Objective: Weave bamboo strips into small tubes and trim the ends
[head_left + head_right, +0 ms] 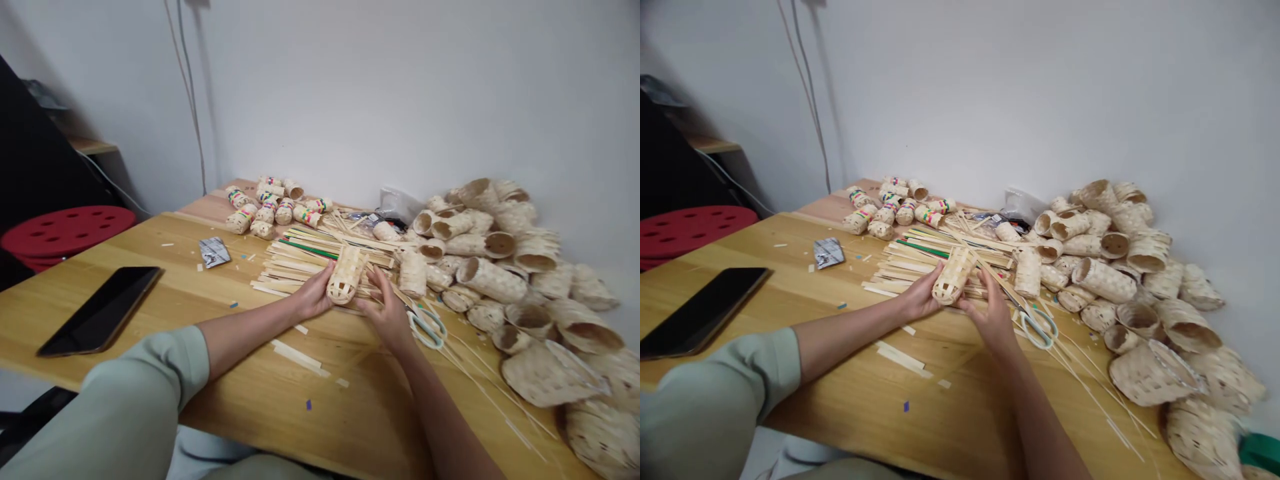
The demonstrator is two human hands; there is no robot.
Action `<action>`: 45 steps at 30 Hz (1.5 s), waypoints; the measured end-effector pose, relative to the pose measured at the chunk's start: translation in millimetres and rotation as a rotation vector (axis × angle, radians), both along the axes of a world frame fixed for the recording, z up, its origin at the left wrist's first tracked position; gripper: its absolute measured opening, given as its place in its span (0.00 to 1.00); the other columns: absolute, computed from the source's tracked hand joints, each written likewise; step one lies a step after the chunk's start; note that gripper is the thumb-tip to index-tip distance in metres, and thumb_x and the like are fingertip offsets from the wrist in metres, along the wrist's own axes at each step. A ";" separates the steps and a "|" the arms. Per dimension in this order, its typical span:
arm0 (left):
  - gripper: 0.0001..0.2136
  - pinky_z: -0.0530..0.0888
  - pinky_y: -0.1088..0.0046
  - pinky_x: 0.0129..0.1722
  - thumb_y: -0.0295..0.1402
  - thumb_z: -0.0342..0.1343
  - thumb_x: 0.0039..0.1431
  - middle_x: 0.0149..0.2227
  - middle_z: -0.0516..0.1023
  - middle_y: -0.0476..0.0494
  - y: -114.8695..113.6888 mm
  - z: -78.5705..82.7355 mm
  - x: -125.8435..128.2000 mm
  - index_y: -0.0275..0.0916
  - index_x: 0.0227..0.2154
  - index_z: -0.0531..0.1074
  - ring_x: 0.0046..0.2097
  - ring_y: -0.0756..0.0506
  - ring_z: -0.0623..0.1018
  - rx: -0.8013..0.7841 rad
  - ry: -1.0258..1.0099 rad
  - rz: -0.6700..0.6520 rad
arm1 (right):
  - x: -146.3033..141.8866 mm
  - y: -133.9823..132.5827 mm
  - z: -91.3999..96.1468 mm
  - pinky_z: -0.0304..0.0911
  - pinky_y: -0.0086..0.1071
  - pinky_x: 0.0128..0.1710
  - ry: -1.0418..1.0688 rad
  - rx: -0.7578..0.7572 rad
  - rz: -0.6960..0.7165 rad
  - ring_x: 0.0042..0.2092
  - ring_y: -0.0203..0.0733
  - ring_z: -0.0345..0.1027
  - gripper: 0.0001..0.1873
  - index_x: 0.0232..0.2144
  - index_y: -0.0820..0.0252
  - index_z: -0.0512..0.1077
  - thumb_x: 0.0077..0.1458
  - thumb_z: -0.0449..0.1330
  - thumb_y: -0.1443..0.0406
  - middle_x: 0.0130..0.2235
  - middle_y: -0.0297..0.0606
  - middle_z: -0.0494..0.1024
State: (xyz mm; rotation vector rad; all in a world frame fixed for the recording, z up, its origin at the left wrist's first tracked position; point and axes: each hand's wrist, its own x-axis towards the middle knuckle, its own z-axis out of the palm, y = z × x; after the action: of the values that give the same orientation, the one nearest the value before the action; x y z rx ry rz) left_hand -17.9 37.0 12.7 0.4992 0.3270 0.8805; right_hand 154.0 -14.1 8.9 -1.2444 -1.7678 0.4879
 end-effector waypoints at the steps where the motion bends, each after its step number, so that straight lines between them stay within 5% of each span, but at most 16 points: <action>1: 0.23 0.75 0.67 0.36 0.43 0.39 0.67 0.37 0.79 0.35 0.8 -0.6 -0.7 0.29 0.49 0.69 0.33 0.45 0.79 -0.010 -0.007 -0.021 | -2.1 -2.0 2.9 0.63 0.52 0.51 -0.049 0.057 -0.015 0.59 0.55 0.60 0.40 0.62 0.56 0.54 0.51 0.62 0.52 0.59 0.51 0.65; 6: 0.21 0.76 0.64 0.37 0.44 0.43 0.65 0.35 0.79 0.37 0.4 -3.7 -1.0 0.29 0.45 0.70 0.32 0.45 0.78 -0.071 -0.034 -0.056 | -14.2 -9.5 13.7 0.65 0.49 0.48 -0.249 0.374 -0.050 0.51 0.52 0.64 0.30 0.54 0.56 0.63 0.51 0.63 0.54 0.49 0.47 0.71; 10: 0.21 0.75 0.63 0.39 0.43 0.43 0.65 0.34 0.79 0.38 -5.8 -4.1 3.6 0.29 0.43 0.70 0.33 0.45 0.78 -0.072 -0.026 -0.036 | -23.2 -13.6 12.1 0.64 0.49 0.48 -0.338 0.479 -0.057 0.49 0.52 0.65 0.27 0.52 0.57 0.63 0.52 0.63 0.58 0.46 0.47 0.71; 17: 0.20 0.74 0.67 0.39 0.43 0.46 0.64 0.40 0.79 0.36 -15.5 0.0 7.0 0.32 0.45 0.72 0.37 0.45 0.78 0.073 0.023 -0.051 | -16.1 -11.1 9.9 0.67 0.45 0.46 -0.266 0.430 -0.142 0.50 0.50 0.65 0.23 0.53 0.56 0.63 0.55 0.61 0.60 0.47 0.46 0.70; 25: 0.09 0.74 0.72 0.39 0.31 0.56 0.58 0.39 0.78 0.39 -17.9 2.5 5.7 0.33 0.39 0.73 0.39 0.47 0.77 0.108 0.117 0.020 | -17.8 -10.0 5.7 0.65 0.45 0.49 -0.306 0.390 -0.135 0.50 0.50 0.66 0.24 0.54 0.55 0.64 0.55 0.61 0.64 0.46 0.46 0.70; 45: 0.09 0.72 0.72 0.38 0.25 0.50 0.53 0.30 0.76 0.39 -13.2 2.8 5.1 0.26 0.34 0.73 0.33 0.47 0.75 -0.005 -0.020 -0.131 | -20.7 -10.1 0.8 0.66 0.42 0.45 -0.365 0.423 -0.135 0.47 0.49 0.66 0.20 0.50 0.58 0.66 0.55 0.61 0.64 0.44 0.45 0.69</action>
State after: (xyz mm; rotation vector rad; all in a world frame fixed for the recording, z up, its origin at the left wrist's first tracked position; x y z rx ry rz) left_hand -12.8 23.8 15.5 0.5008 0.2748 0.7570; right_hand 133.3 -24.2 9.8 -1.1834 -1.9383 -0.2009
